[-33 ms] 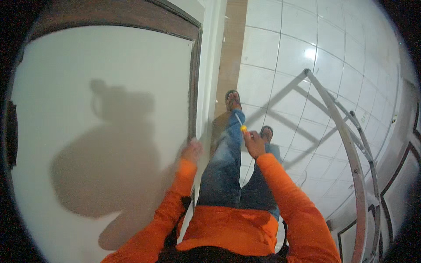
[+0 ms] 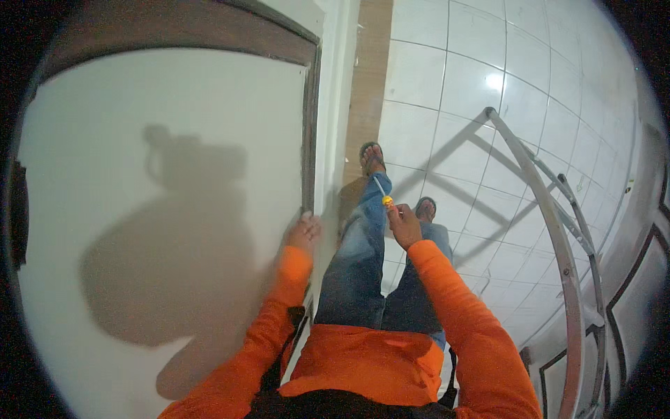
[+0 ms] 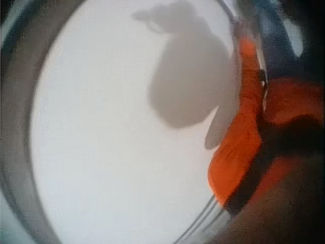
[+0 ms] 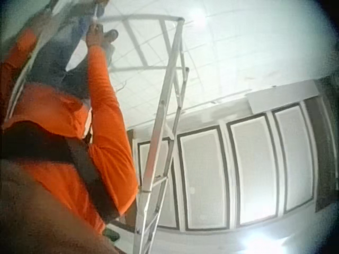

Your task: The person uses a screwdriver to secure white rectangular panels into a metal frame on a wall and ceiling area, working from a ladder.

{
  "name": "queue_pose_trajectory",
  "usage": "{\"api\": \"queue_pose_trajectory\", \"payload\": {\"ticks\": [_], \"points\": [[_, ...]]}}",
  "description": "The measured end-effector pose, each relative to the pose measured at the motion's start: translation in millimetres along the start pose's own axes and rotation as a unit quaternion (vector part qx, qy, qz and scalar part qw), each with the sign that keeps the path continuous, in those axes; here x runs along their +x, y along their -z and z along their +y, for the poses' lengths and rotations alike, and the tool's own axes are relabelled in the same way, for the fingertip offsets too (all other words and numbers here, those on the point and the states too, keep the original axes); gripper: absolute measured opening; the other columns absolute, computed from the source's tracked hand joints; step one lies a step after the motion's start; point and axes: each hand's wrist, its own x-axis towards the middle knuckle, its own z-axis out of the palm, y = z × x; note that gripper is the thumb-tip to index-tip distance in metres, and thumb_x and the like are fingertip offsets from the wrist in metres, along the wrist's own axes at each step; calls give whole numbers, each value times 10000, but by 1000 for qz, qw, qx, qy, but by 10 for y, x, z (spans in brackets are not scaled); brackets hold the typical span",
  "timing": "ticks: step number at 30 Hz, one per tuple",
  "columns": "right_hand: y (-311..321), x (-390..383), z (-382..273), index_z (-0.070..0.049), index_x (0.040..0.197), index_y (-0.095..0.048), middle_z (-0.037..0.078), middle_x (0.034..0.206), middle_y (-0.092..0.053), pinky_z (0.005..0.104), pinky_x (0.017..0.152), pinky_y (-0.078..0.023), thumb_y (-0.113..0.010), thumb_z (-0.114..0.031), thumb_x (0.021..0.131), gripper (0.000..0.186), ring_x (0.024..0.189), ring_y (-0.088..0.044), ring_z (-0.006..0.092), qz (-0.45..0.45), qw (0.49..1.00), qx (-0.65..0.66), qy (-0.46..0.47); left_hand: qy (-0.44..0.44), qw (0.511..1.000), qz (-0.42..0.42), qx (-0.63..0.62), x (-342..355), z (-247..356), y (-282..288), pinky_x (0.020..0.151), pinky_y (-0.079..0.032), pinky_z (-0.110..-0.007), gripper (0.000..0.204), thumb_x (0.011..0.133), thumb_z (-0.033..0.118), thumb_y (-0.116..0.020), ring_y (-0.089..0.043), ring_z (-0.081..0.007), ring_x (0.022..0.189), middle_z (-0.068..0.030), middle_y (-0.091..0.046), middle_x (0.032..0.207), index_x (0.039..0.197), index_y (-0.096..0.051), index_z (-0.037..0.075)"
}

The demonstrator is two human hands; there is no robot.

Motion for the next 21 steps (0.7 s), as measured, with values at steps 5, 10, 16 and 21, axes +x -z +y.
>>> {"api": "queue_pose_trajectory", "payload": {"ticks": [5, 10, 16, 21], "points": [[-234, 372, 88, 29, 997, -622, 186, 848, -673, 399, 707, -506, -535, -416, 964, 454, 773, -668, 284, 25, 999, 7, -34, -47, 996, -53, -60, 256, 709, -577, 967, -479, -451, 507, 928, 279, -599, -545, -346, 1162, -207, -549, 1292, 1324, -465, -8], [-129, 194, -347, 49, 1112, -602, 247, 1015, -678, 412, 854, -489, -532, -470, 951, 548, 987, -650, 380, -109, 992, 6, -66, -298, 600, 49, 741, 3, 1164, -766, 1053, -396, -486, 536, 886, 293, -628, -465, -381, 1272, -216, -484, 1402, 1328, -506, 15], [768, 818, -151, 4, 753, -625, 183, 673, -636, 437, 585, -472, -483, -573, 919, 618, 608, -633, 320, -96, 929, -246, 261, -229, 971, -63, 38, -1032, 1978, -1464, 1021, -453, -397, 488, 955, 235, -572, -500, -331, 1263, -208, -493, 1400, 1372, -461, 6], [1861, 1722, -399, 2, 1181, -562, 236, 984, -679, 450, 796, -520, -623, -457, 865, 561, 921, -657, 364, 146, 723, -467, 488, -570, 777, 77, 257, -2764, 2632, -2039, 949, -487, -333, 351, 965, 183, -549, -558, -223, 1198, -107, -569, 1300, 1272, -544, 13]]}}
